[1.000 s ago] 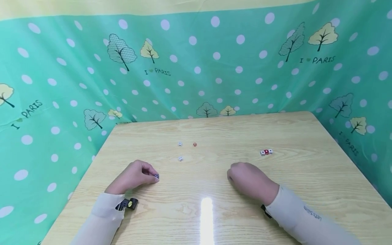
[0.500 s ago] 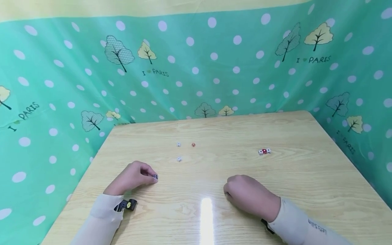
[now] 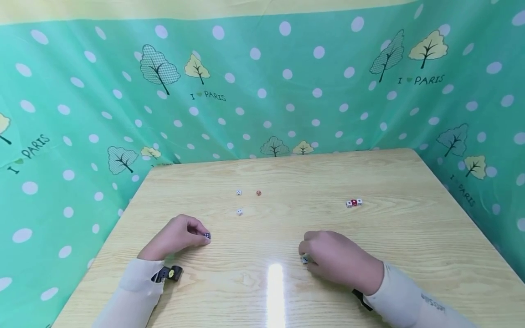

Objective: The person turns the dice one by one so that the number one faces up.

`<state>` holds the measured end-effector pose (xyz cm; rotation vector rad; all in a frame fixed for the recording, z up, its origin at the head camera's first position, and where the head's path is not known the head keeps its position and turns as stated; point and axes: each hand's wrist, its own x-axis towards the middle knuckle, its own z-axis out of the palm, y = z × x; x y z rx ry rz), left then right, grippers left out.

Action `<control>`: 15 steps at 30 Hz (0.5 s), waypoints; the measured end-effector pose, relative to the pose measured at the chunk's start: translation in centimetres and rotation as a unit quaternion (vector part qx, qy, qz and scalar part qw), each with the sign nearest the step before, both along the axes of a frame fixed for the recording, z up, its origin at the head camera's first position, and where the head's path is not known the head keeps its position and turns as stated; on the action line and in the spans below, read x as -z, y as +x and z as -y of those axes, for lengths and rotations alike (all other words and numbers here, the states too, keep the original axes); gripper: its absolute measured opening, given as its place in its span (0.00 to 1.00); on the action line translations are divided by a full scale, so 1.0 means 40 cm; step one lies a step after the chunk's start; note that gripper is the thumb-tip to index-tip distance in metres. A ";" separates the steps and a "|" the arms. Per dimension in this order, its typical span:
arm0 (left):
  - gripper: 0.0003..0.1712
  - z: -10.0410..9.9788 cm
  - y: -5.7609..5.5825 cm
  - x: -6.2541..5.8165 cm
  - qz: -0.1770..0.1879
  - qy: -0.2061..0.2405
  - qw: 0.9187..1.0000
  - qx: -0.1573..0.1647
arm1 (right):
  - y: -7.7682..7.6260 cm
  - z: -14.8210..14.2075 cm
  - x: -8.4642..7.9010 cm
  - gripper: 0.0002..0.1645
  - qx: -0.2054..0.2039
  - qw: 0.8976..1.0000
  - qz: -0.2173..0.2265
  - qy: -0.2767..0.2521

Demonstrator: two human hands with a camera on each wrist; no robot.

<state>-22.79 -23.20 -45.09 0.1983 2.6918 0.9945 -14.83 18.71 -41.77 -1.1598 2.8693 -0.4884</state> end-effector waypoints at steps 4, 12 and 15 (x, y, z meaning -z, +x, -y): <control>0.07 0.002 -0.001 -0.004 -0.003 -0.001 1.000 -0.002 | 0.000 0.009 0.012 0.12 -0.013 0.999 -0.038 -0.002; 0.07 -0.001 -0.003 -0.006 -0.002 0.004 1.000 0.003 | -0.004 0.013 0.029 0.15 -0.008 0.999 -0.044 0.002; 0.07 0.000 0.001 -0.003 0.000 0.001 1.000 0.003 | -0.005 0.012 0.032 0.14 -0.012 0.999 -0.038 0.000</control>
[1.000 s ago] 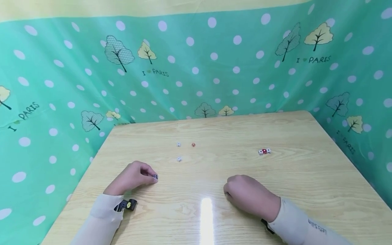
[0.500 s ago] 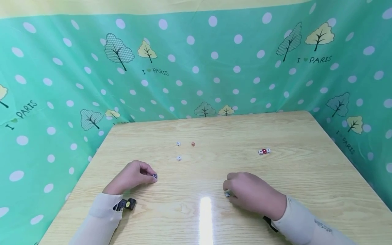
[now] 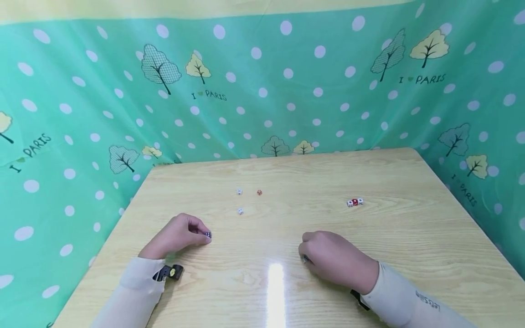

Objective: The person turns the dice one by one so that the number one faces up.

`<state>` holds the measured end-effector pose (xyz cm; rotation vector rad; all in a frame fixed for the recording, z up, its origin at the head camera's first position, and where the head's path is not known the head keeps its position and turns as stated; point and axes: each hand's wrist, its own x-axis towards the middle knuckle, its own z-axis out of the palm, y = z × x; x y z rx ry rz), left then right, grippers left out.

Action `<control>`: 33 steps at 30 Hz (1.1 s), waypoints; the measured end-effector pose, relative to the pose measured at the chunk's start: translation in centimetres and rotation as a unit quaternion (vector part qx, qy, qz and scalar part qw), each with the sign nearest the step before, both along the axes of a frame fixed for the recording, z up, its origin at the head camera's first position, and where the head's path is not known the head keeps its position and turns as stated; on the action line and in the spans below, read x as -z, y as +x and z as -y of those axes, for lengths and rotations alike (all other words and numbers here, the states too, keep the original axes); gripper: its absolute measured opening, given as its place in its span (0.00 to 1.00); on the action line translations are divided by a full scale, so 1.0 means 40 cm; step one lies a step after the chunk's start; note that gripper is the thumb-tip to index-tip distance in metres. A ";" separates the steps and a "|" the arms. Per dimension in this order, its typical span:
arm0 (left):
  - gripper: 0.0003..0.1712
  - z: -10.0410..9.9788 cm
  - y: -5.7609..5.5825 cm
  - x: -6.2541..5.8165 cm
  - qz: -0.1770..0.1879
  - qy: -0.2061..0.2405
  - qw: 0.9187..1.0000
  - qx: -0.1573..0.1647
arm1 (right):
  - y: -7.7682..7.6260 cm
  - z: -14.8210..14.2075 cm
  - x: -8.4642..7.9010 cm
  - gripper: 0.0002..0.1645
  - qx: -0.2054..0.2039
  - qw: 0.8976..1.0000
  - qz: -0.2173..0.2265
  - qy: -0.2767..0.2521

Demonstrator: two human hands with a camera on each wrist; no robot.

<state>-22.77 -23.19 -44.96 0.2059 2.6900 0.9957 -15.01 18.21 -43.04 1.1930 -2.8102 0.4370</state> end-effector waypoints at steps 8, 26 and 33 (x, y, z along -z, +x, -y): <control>0.07 -0.001 -0.003 -0.001 -0.004 -0.006 1.000 -0.003 | -0.003 -0.004 -0.014 0.13 0.000 1.000 0.026 -0.016; 0.08 0.000 -0.004 -0.007 -0.002 0.000 1.000 -0.004 | -0.039 -0.030 0.002 0.12 0.003 0.986 0.156 -0.054; 0.08 0.000 0.002 0.002 0.004 0.000 1.000 -0.009 | -0.045 -0.035 0.015 0.12 0.006 0.986 0.155 -0.053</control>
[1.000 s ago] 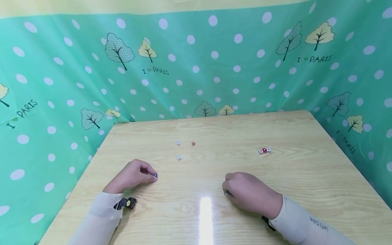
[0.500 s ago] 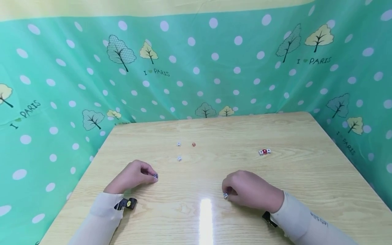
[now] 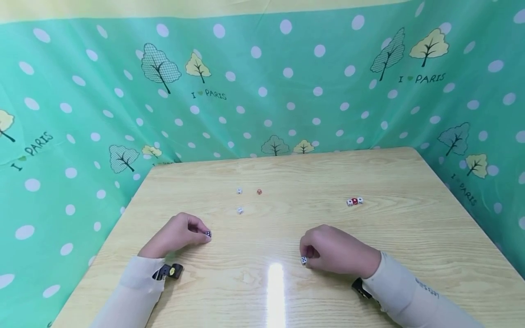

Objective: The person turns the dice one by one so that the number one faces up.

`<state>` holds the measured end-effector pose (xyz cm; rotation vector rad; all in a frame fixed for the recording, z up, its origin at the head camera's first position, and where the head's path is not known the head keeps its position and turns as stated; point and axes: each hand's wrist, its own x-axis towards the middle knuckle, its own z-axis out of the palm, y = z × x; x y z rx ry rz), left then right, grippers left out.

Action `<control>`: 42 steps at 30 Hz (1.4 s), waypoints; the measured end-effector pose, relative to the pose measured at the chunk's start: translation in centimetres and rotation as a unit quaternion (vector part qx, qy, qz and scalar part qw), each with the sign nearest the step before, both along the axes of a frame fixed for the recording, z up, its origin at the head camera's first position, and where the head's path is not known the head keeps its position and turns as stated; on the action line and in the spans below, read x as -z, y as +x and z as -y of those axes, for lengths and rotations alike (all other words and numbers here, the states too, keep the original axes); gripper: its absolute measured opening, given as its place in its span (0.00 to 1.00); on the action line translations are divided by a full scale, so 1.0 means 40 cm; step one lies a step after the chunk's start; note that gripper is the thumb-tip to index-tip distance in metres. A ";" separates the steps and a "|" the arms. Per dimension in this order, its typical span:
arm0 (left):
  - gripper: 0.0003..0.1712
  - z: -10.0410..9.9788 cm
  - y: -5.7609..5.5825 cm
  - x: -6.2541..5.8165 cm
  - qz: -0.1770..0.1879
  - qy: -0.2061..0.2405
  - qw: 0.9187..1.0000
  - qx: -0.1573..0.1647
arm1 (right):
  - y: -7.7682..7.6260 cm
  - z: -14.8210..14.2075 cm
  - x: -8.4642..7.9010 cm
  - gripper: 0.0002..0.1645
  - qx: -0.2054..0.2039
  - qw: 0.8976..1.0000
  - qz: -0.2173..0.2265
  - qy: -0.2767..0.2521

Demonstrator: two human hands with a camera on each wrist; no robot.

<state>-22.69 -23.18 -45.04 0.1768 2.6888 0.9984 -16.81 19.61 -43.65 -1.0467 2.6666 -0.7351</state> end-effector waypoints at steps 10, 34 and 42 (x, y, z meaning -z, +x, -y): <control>0.07 0.001 -0.001 0.002 0.000 -0.002 1.000 0.004 | -0.005 -0.006 0.006 0.11 -0.004 1.000 0.009 -0.002; 0.07 0.002 0.000 0.004 0.001 0.001 1.000 0.004 | 0.041 0.032 -0.003 0.09 -0.022 0.983 -0.171 0.057; 0.07 0.001 -0.002 0.004 -0.006 0.003 1.000 0.006 | 0.040 0.031 -0.005 0.09 -0.023 0.984 -0.170 0.052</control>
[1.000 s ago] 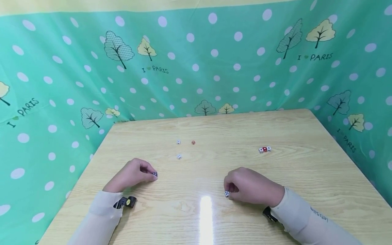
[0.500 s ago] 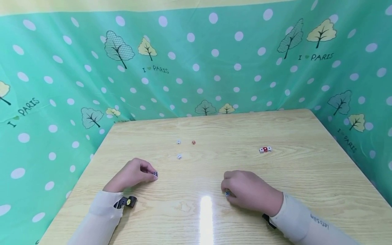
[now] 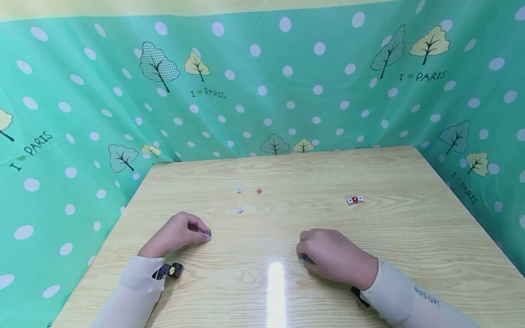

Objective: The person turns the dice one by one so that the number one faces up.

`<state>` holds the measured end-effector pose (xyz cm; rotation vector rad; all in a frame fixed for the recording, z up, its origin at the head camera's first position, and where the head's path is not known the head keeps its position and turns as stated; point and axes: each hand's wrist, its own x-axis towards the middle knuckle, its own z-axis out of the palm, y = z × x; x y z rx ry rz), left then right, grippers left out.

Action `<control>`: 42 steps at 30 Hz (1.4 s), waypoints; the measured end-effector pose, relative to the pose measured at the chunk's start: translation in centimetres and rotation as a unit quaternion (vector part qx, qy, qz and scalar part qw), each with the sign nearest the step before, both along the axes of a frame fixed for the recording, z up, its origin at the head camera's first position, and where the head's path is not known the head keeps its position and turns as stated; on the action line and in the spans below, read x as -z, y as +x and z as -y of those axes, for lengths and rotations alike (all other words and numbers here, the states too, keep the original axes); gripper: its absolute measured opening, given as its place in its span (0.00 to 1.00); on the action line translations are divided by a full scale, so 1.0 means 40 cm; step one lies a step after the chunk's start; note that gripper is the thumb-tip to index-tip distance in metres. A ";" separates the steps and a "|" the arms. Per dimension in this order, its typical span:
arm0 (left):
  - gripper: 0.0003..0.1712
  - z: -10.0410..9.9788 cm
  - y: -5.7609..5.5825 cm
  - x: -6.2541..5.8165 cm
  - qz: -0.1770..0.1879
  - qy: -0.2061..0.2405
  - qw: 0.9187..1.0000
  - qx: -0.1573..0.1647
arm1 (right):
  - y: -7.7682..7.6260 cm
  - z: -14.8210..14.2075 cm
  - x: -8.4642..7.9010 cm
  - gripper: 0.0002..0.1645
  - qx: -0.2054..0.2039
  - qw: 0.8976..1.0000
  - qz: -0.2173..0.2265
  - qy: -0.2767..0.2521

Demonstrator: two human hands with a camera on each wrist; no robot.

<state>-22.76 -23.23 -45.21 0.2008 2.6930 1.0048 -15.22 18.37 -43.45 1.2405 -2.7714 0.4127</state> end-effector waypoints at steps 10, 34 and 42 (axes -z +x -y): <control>0.08 0.000 -0.001 0.002 0.001 0.001 1.000 -0.003 | -0.002 -0.004 -0.014 0.10 0.015 1.000 0.024 -0.009; 0.07 0.004 0.000 0.006 -0.003 -0.002 1.000 0.004 | -0.056 -0.046 0.019 0.10 0.027 0.973 0.214 -0.083; 0.07 0.004 -0.002 0.003 -0.003 -0.005 1.000 0.002 | -0.059 -0.048 0.023 0.12 0.033 0.974 0.211 -0.072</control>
